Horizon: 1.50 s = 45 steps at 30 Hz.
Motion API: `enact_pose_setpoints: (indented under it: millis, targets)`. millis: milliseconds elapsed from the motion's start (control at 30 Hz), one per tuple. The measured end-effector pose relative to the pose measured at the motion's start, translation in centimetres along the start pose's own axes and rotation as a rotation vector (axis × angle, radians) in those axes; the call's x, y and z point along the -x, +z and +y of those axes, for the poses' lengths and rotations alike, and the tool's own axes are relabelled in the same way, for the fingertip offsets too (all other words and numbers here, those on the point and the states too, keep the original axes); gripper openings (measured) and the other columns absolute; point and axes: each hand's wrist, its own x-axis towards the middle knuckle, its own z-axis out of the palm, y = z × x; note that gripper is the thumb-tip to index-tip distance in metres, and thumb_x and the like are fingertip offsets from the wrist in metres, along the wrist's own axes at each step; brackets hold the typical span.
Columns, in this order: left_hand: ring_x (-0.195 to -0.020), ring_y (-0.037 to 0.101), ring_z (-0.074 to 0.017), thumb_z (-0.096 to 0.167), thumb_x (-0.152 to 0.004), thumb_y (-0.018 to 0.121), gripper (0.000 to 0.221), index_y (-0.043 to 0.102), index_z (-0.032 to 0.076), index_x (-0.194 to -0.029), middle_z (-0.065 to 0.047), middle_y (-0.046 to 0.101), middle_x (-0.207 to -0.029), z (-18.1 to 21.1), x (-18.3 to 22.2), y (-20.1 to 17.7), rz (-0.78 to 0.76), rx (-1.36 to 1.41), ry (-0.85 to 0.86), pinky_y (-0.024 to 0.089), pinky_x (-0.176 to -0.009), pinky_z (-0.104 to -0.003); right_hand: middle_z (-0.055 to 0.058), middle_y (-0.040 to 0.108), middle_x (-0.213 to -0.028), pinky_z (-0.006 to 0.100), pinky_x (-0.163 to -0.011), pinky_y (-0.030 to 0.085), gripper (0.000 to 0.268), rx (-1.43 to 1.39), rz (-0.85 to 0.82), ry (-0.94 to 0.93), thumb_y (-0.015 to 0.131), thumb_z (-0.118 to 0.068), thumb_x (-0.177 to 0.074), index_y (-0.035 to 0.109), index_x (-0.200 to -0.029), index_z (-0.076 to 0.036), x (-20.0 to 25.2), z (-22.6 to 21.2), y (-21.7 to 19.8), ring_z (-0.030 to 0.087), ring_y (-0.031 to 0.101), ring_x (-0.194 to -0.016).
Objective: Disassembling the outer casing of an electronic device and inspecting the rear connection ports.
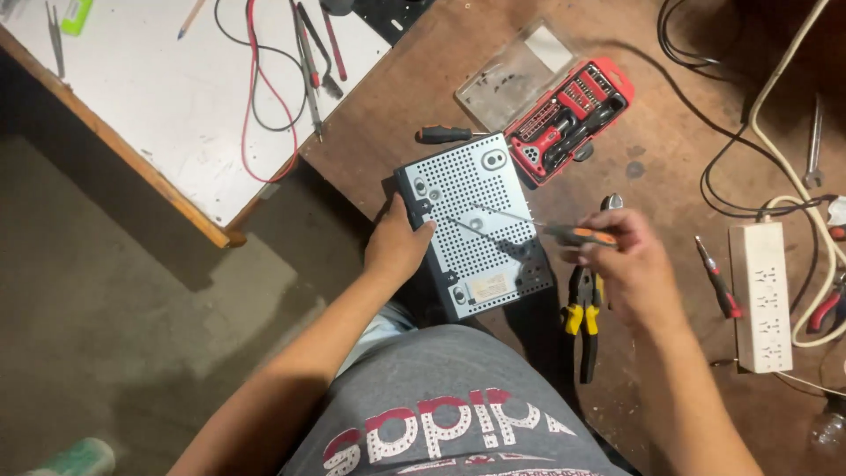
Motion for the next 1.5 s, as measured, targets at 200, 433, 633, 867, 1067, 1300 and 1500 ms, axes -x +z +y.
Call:
enact_pose_setpoints:
  millis: [200,433,633,867,1067,1300,1500]
  targets:
    - [-0.162,0.060,-0.0445,0.052,-0.117,0.066,0.096,0.030,-0.006,-0.185,-0.038,0.055,-0.173,-0.7,-1.0,0.2,-0.013,-0.041,0.013,0.063,-0.118,-0.058,0.010,0.089,-0.101,0.049,-0.090,0.068,0.044,0.905,-0.133,0.161,0.086,-0.024,-0.098,0.084,-0.142,-0.033,-2.4,2.5,5.1,0.028,0.087,-0.105]
    - [-0.156,0.064,-0.0473,0.043,-0.121,0.060,0.090,0.026,-0.013,-0.183,-0.042,0.056,-0.168,0.3,-1.1,-0.5,-0.066,-0.118,0.018,0.066,-0.115,-0.057,0.023,0.088,-0.125,0.058,-0.103,0.067,0.036,1.064,-0.297,-0.067,0.085,-0.022,-0.109,0.087,-0.145,-0.020,-3.3,-0.6,7.8,0.047,0.084,-0.119]
    - [-0.151,0.069,-0.0480,0.042,-0.121,0.060,0.089,0.028,-0.015,-0.181,-0.044,0.061,-0.162,0.4,-1.2,-0.5,-0.073,-0.132,0.031,0.069,-0.110,-0.057,0.027,0.088,-0.117,0.060,-0.102,0.066,0.036,1.082,-0.458,0.028,0.080,-0.020,-0.112,0.088,-0.147,-0.016,-2.3,-4.8,10.2,0.050,0.085,-0.116]
    - [-0.157,0.064,-0.0472,0.039,-0.117,0.063,0.089,0.030,-0.014,-0.181,-0.040,0.062,-0.163,1.7,0.0,-1.9,-0.098,0.026,0.020,0.063,-0.121,-0.057,0.013,0.092,-0.112,0.056,-0.095,0.067,0.042,1.254,-0.347,0.115,0.081,-0.034,-0.105,0.087,-0.147,-0.029,-0.6,-5.4,10.4,0.041,0.086,-0.113]
    - [-0.158,0.062,-0.0469,0.039,-0.115,0.064,0.090,0.033,-0.013,-0.181,-0.038,0.063,-0.163,1.0,0.0,-1.4,-0.089,0.078,0.017,0.061,-0.123,-0.057,0.023,0.090,-0.120,0.055,-0.101,0.066,0.037,1.134,-0.322,0.171,0.086,-0.022,-0.103,0.092,-0.138,-0.017,0.7,-2.6,2.9,0.047,0.086,-0.116]
    - [-0.158,0.063,-0.0451,0.036,-0.114,0.067,0.088,0.037,-0.013,-0.180,-0.038,0.064,-0.162,1.7,1.2,-2.4,-0.065,0.140,0.031,0.060,-0.123,-0.056,0.010,0.085,-0.112,0.050,-0.094,0.068,0.028,1.120,-0.375,-0.084,0.091,-0.030,-0.102,0.095,-0.129,-0.023,1.9,2.5,-1.2,0.036,0.085,-0.110]
    - [-0.162,0.059,-0.0451,0.039,-0.114,0.068,0.091,0.035,-0.011,-0.182,-0.037,0.061,-0.167,2.2,1.6,-2.6,-0.062,0.135,0.041,0.058,-0.126,-0.057,0.012,0.088,-0.112,0.049,-0.093,0.068,0.029,1.188,-0.617,-0.223,0.089,-0.021,-0.101,0.094,-0.130,-0.023,3.0,3.0,4.5,0.038,0.086,-0.107]
